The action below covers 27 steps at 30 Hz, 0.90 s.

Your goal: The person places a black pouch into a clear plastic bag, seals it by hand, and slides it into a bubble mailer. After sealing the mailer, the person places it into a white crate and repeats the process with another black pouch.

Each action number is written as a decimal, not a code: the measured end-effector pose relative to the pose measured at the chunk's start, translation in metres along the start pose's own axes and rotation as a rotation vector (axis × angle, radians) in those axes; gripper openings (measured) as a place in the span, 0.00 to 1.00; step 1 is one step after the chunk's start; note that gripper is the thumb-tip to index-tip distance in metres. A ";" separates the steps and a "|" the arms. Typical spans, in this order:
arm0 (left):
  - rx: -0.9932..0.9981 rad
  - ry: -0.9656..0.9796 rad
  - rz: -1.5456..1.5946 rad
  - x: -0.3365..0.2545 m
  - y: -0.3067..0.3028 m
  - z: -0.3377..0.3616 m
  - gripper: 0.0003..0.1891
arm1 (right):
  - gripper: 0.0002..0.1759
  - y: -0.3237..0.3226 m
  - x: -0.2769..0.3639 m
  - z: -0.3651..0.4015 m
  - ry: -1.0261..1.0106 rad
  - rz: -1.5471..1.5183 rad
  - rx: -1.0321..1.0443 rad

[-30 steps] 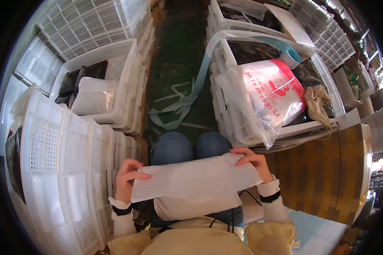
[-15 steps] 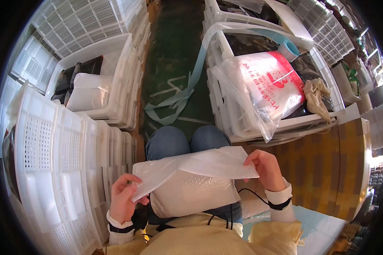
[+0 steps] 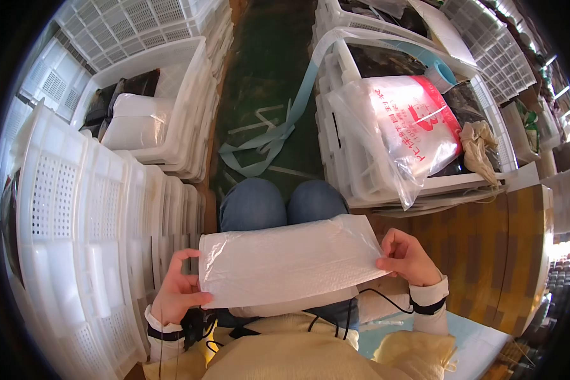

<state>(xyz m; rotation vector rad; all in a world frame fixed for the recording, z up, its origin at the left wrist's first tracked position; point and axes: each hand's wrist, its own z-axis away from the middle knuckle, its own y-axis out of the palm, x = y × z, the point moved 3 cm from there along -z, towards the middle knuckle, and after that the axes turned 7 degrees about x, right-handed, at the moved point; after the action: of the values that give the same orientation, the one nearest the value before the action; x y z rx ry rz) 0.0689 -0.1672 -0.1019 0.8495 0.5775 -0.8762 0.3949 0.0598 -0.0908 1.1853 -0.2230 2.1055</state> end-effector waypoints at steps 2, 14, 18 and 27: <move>0.046 -0.003 -0.051 0.002 -0.002 0.001 0.43 | 0.16 0.001 -0.004 0.001 0.033 0.053 0.002; 0.037 -0.010 -0.354 0.034 -0.007 0.007 0.51 | 0.16 0.003 -0.029 0.000 -0.074 0.441 -0.013; -0.069 0.064 -0.304 0.055 -0.001 0.005 0.52 | 0.15 0.013 -0.024 -0.002 -0.045 0.557 -0.028; -0.153 0.099 -0.402 0.081 -0.007 -0.024 0.53 | 0.15 0.016 -0.058 -0.029 -0.155 0.592 -0.121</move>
<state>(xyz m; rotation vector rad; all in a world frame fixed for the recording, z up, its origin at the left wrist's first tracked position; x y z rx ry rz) 0.1029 -0.1839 -0.1776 0.6486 0.9101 -1.1408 0.3842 0.0333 -0.1515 1.3222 -0.8502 2.4454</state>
